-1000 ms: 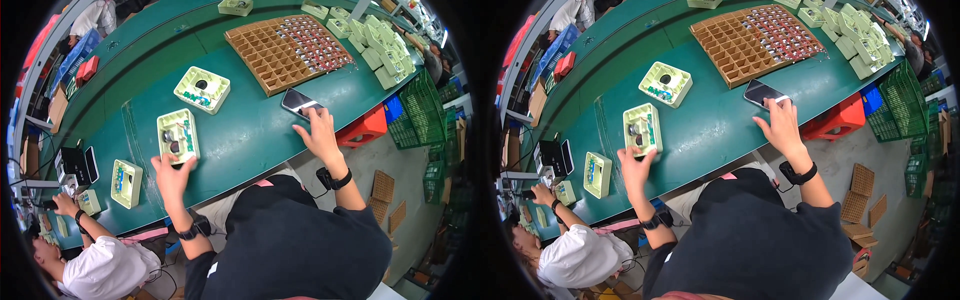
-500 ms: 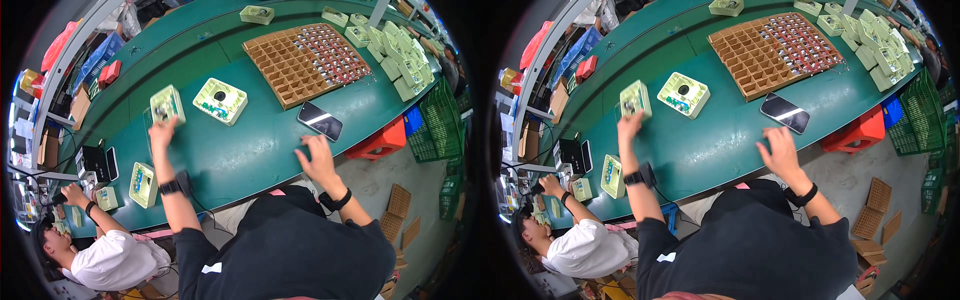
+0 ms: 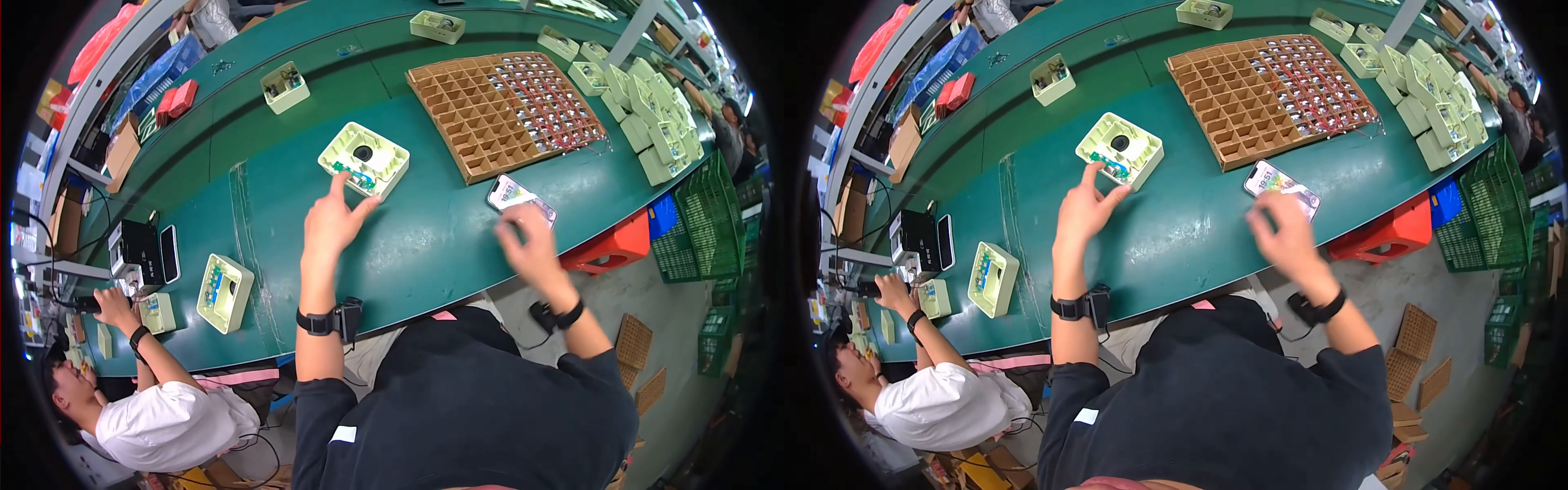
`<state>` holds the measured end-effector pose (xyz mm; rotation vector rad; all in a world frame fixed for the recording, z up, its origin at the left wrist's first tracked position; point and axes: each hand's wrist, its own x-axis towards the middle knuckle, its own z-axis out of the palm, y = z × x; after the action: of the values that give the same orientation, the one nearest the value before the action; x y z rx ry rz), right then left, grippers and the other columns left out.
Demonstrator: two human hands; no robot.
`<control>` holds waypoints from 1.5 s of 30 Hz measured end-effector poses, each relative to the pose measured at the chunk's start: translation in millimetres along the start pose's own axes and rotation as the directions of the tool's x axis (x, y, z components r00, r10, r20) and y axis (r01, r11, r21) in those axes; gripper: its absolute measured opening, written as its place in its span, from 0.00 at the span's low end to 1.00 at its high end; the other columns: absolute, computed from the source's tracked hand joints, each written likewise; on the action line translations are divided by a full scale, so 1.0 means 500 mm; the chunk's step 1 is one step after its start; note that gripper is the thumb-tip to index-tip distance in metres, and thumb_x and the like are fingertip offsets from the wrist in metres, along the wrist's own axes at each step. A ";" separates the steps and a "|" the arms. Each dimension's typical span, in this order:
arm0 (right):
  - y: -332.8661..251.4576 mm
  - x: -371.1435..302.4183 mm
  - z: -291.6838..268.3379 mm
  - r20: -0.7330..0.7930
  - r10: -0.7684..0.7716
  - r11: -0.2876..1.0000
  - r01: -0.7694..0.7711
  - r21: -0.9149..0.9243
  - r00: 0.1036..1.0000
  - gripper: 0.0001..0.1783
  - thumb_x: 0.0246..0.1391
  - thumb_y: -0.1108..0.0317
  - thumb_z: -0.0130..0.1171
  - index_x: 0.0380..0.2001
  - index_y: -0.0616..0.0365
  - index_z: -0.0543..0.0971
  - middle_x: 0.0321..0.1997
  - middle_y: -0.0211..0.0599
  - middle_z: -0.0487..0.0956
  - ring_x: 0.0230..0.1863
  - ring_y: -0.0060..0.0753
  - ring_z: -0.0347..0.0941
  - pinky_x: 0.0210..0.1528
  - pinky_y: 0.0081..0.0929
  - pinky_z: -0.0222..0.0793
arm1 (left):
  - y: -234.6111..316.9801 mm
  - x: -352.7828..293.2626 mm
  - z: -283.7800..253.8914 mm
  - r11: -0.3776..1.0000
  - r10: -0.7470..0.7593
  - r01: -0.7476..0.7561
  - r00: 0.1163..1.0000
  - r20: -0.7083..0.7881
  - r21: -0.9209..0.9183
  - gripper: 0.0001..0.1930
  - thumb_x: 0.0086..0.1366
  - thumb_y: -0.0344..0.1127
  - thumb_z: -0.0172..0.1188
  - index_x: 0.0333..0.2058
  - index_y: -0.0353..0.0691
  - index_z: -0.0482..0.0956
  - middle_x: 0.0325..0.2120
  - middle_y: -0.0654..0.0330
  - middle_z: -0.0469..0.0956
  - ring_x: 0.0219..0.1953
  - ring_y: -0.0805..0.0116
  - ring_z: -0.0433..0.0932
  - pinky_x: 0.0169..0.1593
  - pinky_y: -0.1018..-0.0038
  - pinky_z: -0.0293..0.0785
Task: The person picks up a speaker from a tray, places it into a plastic housing, and presses it down by hand. They then position the speaker's wires and a circuit board into the housing, repeating this process for multiple units.
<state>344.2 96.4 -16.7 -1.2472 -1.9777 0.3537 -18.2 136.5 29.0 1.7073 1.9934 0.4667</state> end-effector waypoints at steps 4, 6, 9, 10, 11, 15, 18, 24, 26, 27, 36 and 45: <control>0.205 0.125 -0.165 -0.116 -0.010 0.883 -0.045 -0.467 0.993 0.17 0.55 0.66 0.70 0.46 0.58 0.79 0.47 0.47 0.80 0.51 0.54 0.75 0.53 0.48 0.72 | -0.047 -0.052 0.030 0.984 0.174 -0.178 0.971 -0.165 -0.011 0.23 0.68 0.53 0.68 0.46 0.37 0.79 0.38 0.48 0.77 0.40 0.49 0.79 0.45 0.60 0.77; 0.235 0.180 -0.186 -0.103 0.119 0.722 -0.157 -0.674 0.988 0.23 0.53 0.64 0.72 0.50 0.58 0.78 0.53 0.49 0.79 0.55 0.57 0.74 0.55 0.51 0.72 | -0.079 -0.075 0.049 0.969 0.238 -0.247 0.931 -0.277 0.003 0.22 0.68 0.51 0.68 0.44 0.37 0.79 0.41 0.48 0.76 0.41 0.49 0.78 0.45 0.61 0.77; 0.320 0.226 -0.216 0.057 -0.102 0.693 0.112 -0.712 0.993 0.24 0.50 0.65 0.74 0.50 0.57 0.80 0.58 0.50 0.78 0.59 0.59 0.73 0.56 0.54 0.72 | -0.110 -0.109 0.047 0.961 0.234 -0.259 0.949 -0.212 -0.101 0.16 0.68 0.44 0.68 0.38 0.37 0.77 0.47 0.45 0.73 0.50 0.45 0.75 0.53 0.60 0.75; 0.354 0.237 -0.221 0.147 -0.132 0.686 0.197 -0.700 0.980 0.23 0.49 0.66 0.74 0.49 0.58 0.81 0.58 0.50 0.79 0.59 0.60 0.73 0.56 0.55 0.72 | -0.126 -0.114 0.059 0.937 0.275 -0.322 0.921 -0.277 -0.139 0.14 0.67 0.42 0.68 0.38 0.37 0.77 0.46 0.45 0.73 0.48 0.44 0.75 0.52 0.57 0.74; 0.375 0.250 -0.222 0.136 -0.061 0.758 0.135 -0.639 0.989 0.19 0.47 0.68 0.73 0.44 0.59 0.83 0.54 0.50 0.81 0.57 0.60 0.75 0.59 0.53 0.72 | -0.135 -0.117 0.070 0.908 0.313 -0.385 0.886 -0.343 -0.166 0.12 0.66 0.39 0.68 0.38 0.38 0.77 0.44 0.44 0.73 0.46 0.43 0.75 0.51 0.54 0.74; 0.405 0.271 -0.267 0.161 -0.100 0.839 0.170 -0.517 0.982 0.14 0.45 0.78 0.69 0.39 0.61 0.84 0.37 0.49 0.82 0.44 0.57 0.78 0.49 0.48 0.74 | -0.141 -0.183 0.055 0.921 0.240 -0.326 0.907 -0.346 -0.215 0.10 0.69 0.38 0.66 0.40 0.39 0.78 0.45 0.48 0.73 0.49 0.48 0.75 0.54 0.60 0.74; 0.428 0.293 -0.287 0.166 0.067 0.885 0.018 -0.465 0.984 0.17 0.43 0.83 0.65 0.40 0.62 0.84 0.32 0.50 0.81 0.37 0.59 0.77 0.42 0.48 0.73 | -0.156 -0.195 0.077 0.906 0.203 -0.321 0.902 -0.382 -0.277 0.09 0.70 0.38 0.64 0.41 0.40 0.78 0.45 0.49 0.72 0.49 0.49 0.75 0.55 0.60 0.73; 0.457 0.299 -0.341 0.175 -0.187 0.842 0.250 -0.478 0.967 0.13 0.39 0.79 0.70 0.33 0.64 0.83 0.28 0.53 0.80 0.31 0.59 0.76 0.36 0.46 0.72 | -0.159 -0.200 0.112 0.884 0.178 -0.354 0.859 -0.480 -0.306 0.09 0.70 0.40 0.64 0.42 0.42 0.78 0.45 0.52 0.72 0.48 0.48 0.75 0.54 0.56 0.73; 0.445 0.309 -0.347 0.186 -0.064 0.879 0.143 -0.455 0.980 0.08 0.43 0.79 0.70 0.28 0.64 0.82 0.26 0.48 0.81 0.28 0.52 0.77 0.33 0.41 0.72 | -0.158 -0.204 0.111 0.886 0.171 -0.348 0.859 -0.482 -0.306 0.09 0.70 0.40 0.63 0.42 0.42 0.78 0.45 0.52 0.72 0.49 0.48 0.75 0.55 0.56 0.72; 0.436 0.318 -0.346 0.193 0.001 0.892 0.086 -0.443 0.981 0.06 0.45 0.79 0.71 0.26 0.64 0.82 0.25 0.46 0.81 0.26 0.48 0.77 0.31 0.38 0.72 | -0.158 -0.206 0.110 0.888 0.163 -0.336 0.869 -0.468 -0.314 0.09 0.71 0.40 0.63 0.42 0.43 0.78 0.45 0.52 0.72 0.49 0.49 0.75 0.55 0.56 0.72; 0.323 0.448 -0.252 0.276 0.330 0.858 -0.409 0.311 0.903 0.10 0.66 0.68 0.63 0.28 0.54 0.77 0.24 0.21 0.72 0.23 0.19 0.68 0.25 0.21 0.61 | -0.160 -0.208 0.120 0.882 0.150 -0.342 0.856 -0.495 -0.324 0.11 0.71 0.40 0.64 0.48 0.44 0.80 0.47 0.55 0.72 0.53 0.54 0.73 0.59 0.60 0.69; 0.270 0.415 -0.215 0.078 0.293 0.522 -0.228 0.822 0.953 0.12 0.73 0.60 0.57 0.33 0.47 0.69 0.26 0.20 0.66 0.26 0.18 0.63 0.27 0.22 0.60 | -0.064 -0.245 0.070 0.913 0.195 -0.368 0.773 -0.604 -0.177 0.14 0.69 0.38 0.65 0.51 0.42 0.79 0.48 0.56 0.74 0.54 0.54 0.74 0.59 0.59 0.66</control>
<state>460.5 323.8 70.5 -0.8701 -1.2332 1.2243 -11.5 8.8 -1.4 1.8230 1.8976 1.4671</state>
